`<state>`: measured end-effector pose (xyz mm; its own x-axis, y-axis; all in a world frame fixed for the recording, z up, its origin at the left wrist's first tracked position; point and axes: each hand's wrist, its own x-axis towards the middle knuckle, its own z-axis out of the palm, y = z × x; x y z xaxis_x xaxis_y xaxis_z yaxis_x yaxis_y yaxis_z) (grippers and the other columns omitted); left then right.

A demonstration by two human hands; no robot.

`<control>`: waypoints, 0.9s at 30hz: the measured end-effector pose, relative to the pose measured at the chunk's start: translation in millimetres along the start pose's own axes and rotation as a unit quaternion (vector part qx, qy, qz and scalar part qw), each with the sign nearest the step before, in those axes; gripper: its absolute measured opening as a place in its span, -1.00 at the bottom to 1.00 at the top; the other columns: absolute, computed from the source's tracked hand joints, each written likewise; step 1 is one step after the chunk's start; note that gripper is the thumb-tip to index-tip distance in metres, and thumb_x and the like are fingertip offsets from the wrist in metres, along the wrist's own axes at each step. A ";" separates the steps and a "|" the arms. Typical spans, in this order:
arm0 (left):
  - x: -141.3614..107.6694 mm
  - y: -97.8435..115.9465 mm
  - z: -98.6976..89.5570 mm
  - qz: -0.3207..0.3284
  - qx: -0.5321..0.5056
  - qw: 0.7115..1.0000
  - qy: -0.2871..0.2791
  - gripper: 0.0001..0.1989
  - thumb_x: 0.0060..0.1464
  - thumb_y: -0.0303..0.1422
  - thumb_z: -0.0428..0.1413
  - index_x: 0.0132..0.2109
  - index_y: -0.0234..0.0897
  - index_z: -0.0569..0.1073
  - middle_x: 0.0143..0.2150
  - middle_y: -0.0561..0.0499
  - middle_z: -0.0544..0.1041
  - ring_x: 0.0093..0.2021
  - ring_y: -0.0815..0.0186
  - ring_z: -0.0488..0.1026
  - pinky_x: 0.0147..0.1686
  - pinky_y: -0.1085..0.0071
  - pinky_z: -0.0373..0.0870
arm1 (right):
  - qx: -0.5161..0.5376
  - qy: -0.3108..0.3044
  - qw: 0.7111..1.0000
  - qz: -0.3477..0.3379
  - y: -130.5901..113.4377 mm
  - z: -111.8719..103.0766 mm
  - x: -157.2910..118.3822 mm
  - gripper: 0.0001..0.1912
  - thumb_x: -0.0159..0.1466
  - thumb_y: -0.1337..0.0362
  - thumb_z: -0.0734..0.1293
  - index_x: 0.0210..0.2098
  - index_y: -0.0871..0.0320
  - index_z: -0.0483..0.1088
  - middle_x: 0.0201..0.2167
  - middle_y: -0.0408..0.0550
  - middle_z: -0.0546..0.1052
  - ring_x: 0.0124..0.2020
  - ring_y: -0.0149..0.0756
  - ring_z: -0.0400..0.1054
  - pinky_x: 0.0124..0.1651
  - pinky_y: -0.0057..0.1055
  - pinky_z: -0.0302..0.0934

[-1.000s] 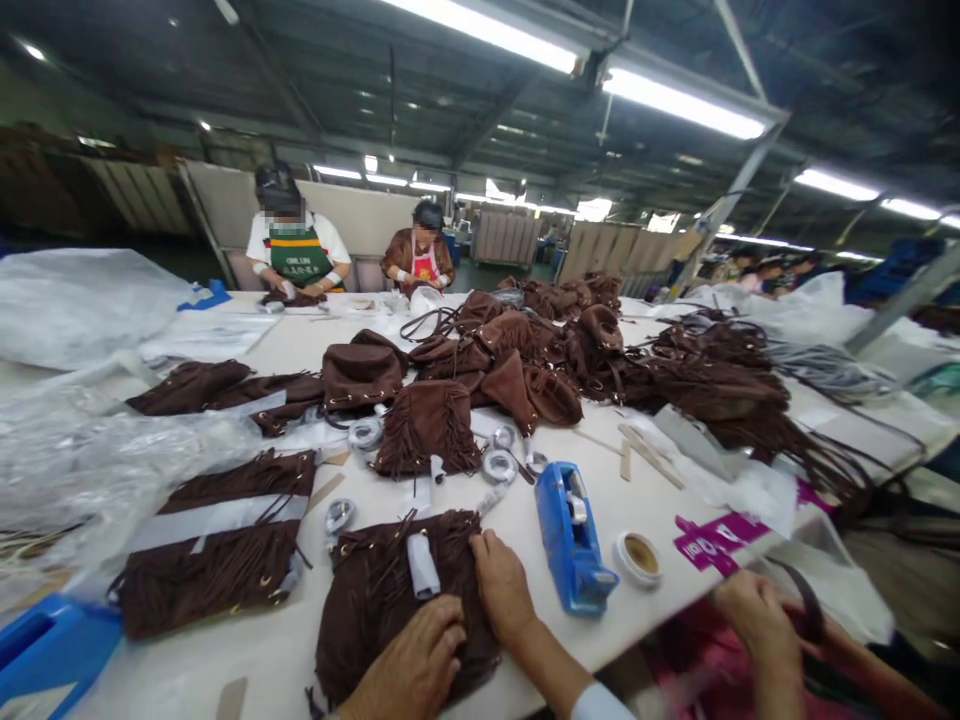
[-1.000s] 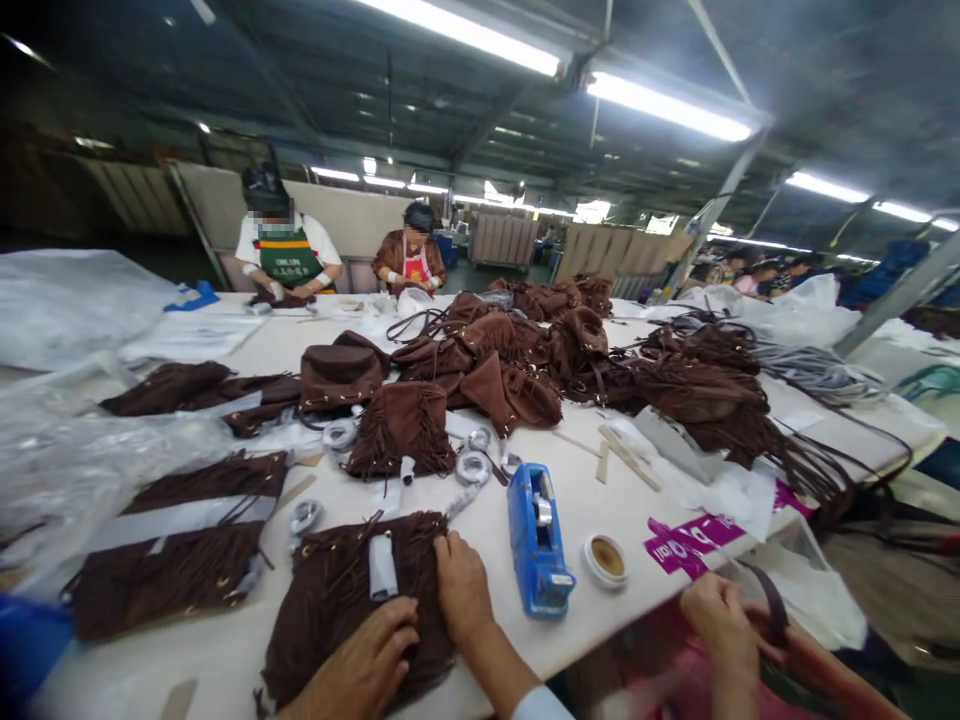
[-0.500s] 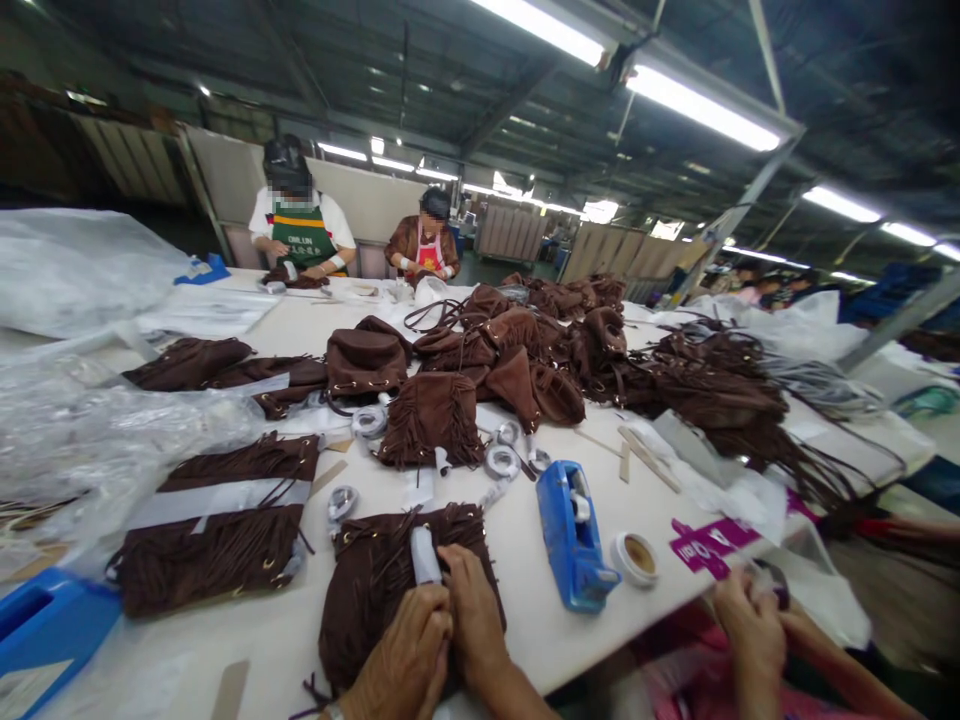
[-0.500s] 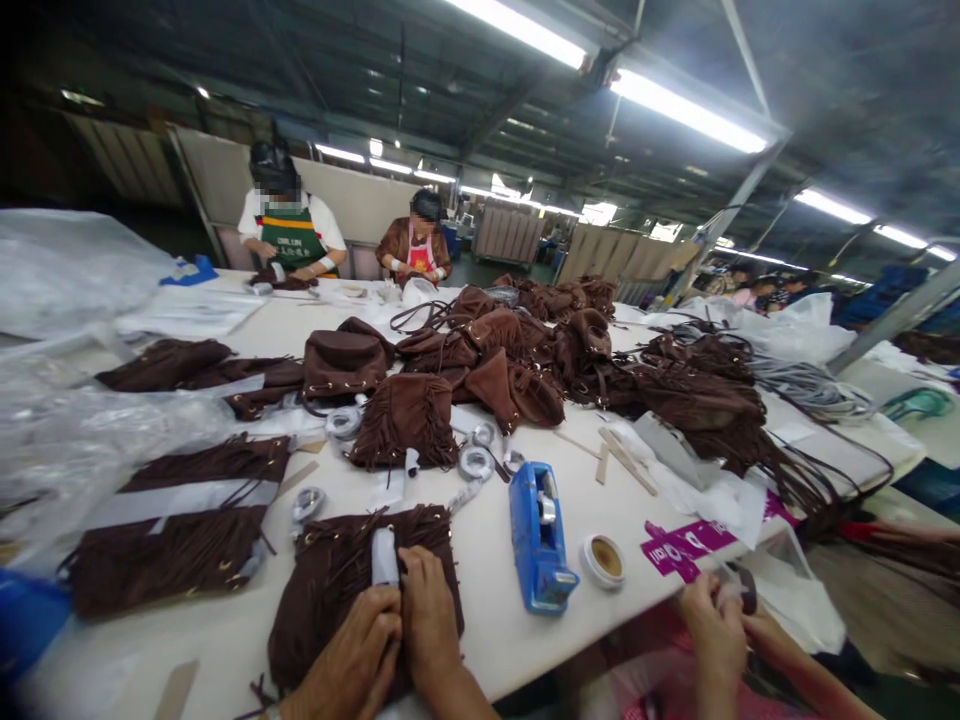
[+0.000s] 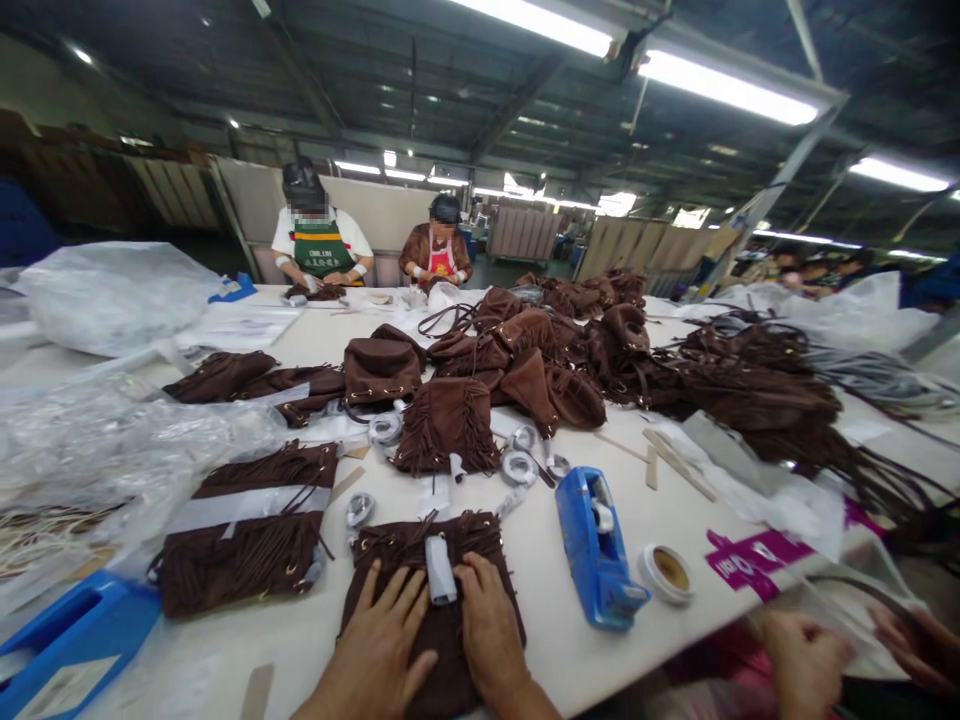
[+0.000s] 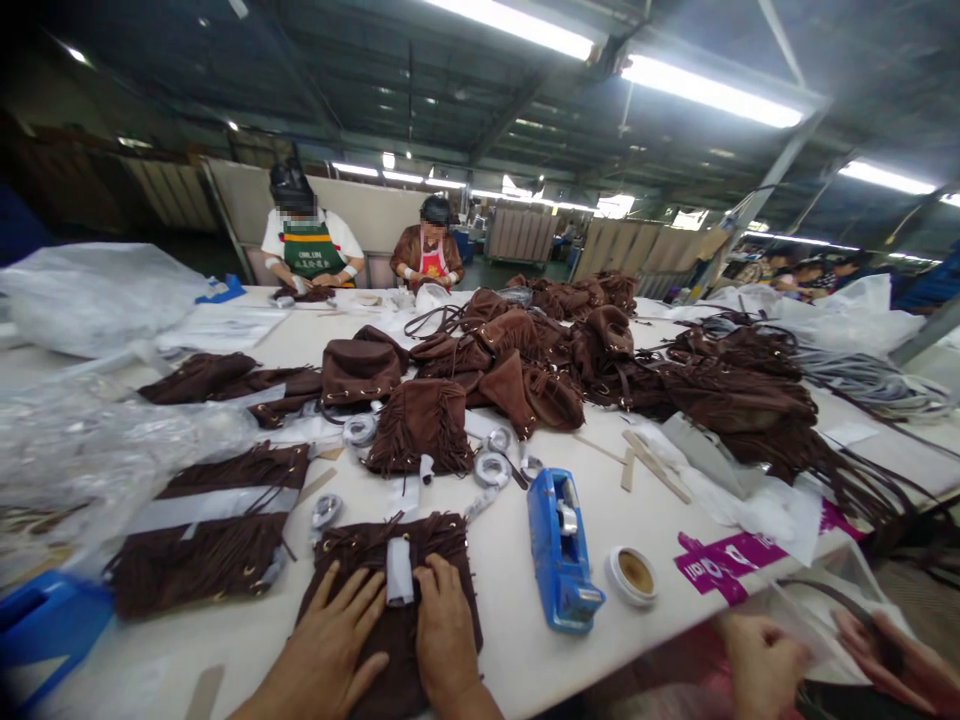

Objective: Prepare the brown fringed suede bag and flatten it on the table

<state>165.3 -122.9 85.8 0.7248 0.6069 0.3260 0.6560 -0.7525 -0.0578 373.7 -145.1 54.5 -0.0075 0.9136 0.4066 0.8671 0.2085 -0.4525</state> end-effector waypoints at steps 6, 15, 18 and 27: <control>7.4 7.0 -4.7 -0.205 0.022 0.976 -0.066 -0.42 0.24 -0.06 -0.04 0.33 -0.17 0.26 0.38 -0.12 0.27 0.36 -0.14 0.13 0.24 -0.22 0.03 | 0.008 0.002 1.000 -0.006 2.1 -0.1 -1.2 -0.58 0.28 0.55 0.15 0.02 0.11 0.42 0.08 0.07 0.44 0.11 -0.16 0.33 0.13 -0.16 0.36; -47.4 1.3 -37.1 -0.324 0.097 0.941 -0.019 -0.57 0.27 -0.26 -0.14 0.04 -0.39 0.51 0.13 -0.28 0.51 0.09 0.00 0.46 0.02 0.01 0.39 | 0.012 0.007 1.000 0.000 2.6 2.2 -4.2 -0.53 0.26 0.61 0.11 0.04 0.15 0.39 0.09 0.09 0.42 0.12 -0.13 0.30 0.15 -0.15 0.35; -6.8 8.9 -38.4 -0.187 0.056 0.978 0.076 -0.54 0.27 -0.29 -0.06 0.22 -0.41 0.34 0.28 -0.25 0.39 0.28 0.11 0.30 0.21 0.14 0.27 | 0.004 0.005 1.000 -0.004 2.5 2.3 -3.6 -0.53 0.26 0.62 0.12 0.05 0.16 0.39 0.09 0.09 0.42 0.13 -0.12 0.30 0.14 -0.13 0.35; -45.4 -26.2 -14.3 -0.207 0.159 0.965 -0.006 -0.57 0.19 -0.40 -0.10 0.13 -0.37 0.47 0.19 -0.27 0.48 0.20 -0.17 0.34 0.15 -0.32 0.15 | 0.015 0.009 1.000 0.003 1.0 0.2 -2.2 -0.56 0.26 0.60 0.14 0.03 0.15 0.39 0.08 0.09 0.43 0.10 -0.12 0.32 0.12 -0.16 0.37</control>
<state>112.2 -134.3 86.0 0.3872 0.8434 0.3724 0.9203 -0.3293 -0.2111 374.5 -146.7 53.0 0.0071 0.9088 0.4172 0.8515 0.2133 -0.4790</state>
